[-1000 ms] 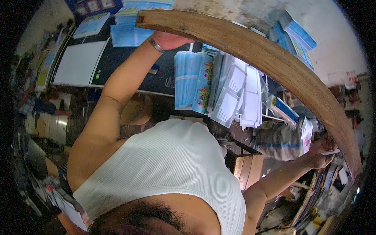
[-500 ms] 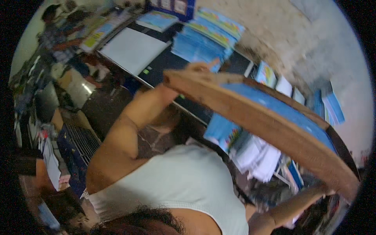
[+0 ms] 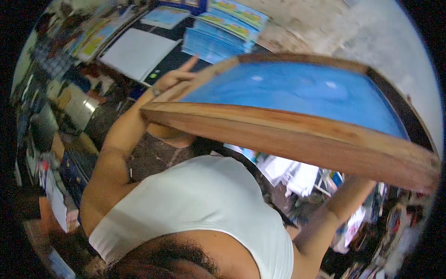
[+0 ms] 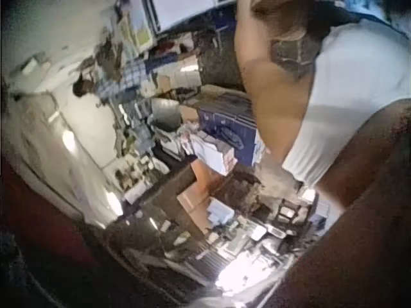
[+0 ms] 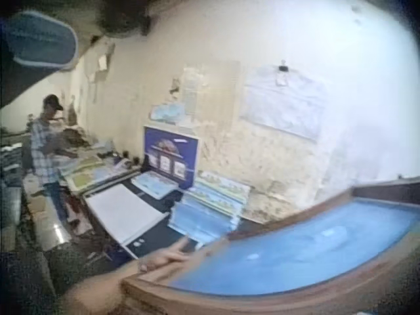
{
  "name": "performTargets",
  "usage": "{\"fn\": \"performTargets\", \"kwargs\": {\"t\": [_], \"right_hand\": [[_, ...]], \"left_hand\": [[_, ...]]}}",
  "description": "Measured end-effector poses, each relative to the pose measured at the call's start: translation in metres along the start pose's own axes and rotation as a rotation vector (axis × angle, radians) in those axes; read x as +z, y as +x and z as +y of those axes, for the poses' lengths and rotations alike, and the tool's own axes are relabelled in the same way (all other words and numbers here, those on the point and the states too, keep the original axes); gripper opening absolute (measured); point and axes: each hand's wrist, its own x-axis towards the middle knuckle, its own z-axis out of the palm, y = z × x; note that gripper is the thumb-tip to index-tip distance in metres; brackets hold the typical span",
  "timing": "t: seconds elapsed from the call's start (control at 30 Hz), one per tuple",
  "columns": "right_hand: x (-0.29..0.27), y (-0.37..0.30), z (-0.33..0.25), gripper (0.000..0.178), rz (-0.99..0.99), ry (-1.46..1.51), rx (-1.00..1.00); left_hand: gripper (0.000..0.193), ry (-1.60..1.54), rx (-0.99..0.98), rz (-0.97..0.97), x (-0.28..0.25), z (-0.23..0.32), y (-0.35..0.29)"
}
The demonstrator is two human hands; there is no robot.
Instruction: The person prepares a silk screen frame by using a small plastic card to apply and spread blue emulsion across the mesh surface. The person moves the card in multiple directions to ensure even coverage, picks up a blue folder, and later uses a larger blue squeegee tool to apply more material to the screen.
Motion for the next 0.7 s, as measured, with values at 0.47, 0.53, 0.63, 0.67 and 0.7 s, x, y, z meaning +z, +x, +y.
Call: {"fn": "performTargets", "kwargs": {"t": [0.47, 0.53, 0.63, 0.67, 0.7], "right_hand": [[0.068, -0.027, 0.063, 0.035, 0.082, 0.011, 0.108], [0.075, -0.016, 0.072, 0.036, 0.078, 0.039, 0.123], [0.08, 0.016, 0.086, 0.036, 0.053, 0.108, 0.145], [0.081, 0.03, 0.094, 0.036, 0.035, 0.128, 0.156], [0.089, 0.03, 0.063, 0.037, 0.045, 0.101, 0.076]], "left_hand": [[0.061, -0.179, 0.105, 0.128, 0.008, -0.021, -0.042], [0.064, -0.154, 0.086, 0.198, 0.014, -0.023, -0.047], [0.068, -0.094, 0.068, 0.223, -0.001, -0.031, -0.054], [0.068, -0.091, 0.064, 0.18, -0.001, -0.036, -0.056], [0.068, -0.066, 0.086, 0.087, 0.013, -0.02, -0.03]]}}
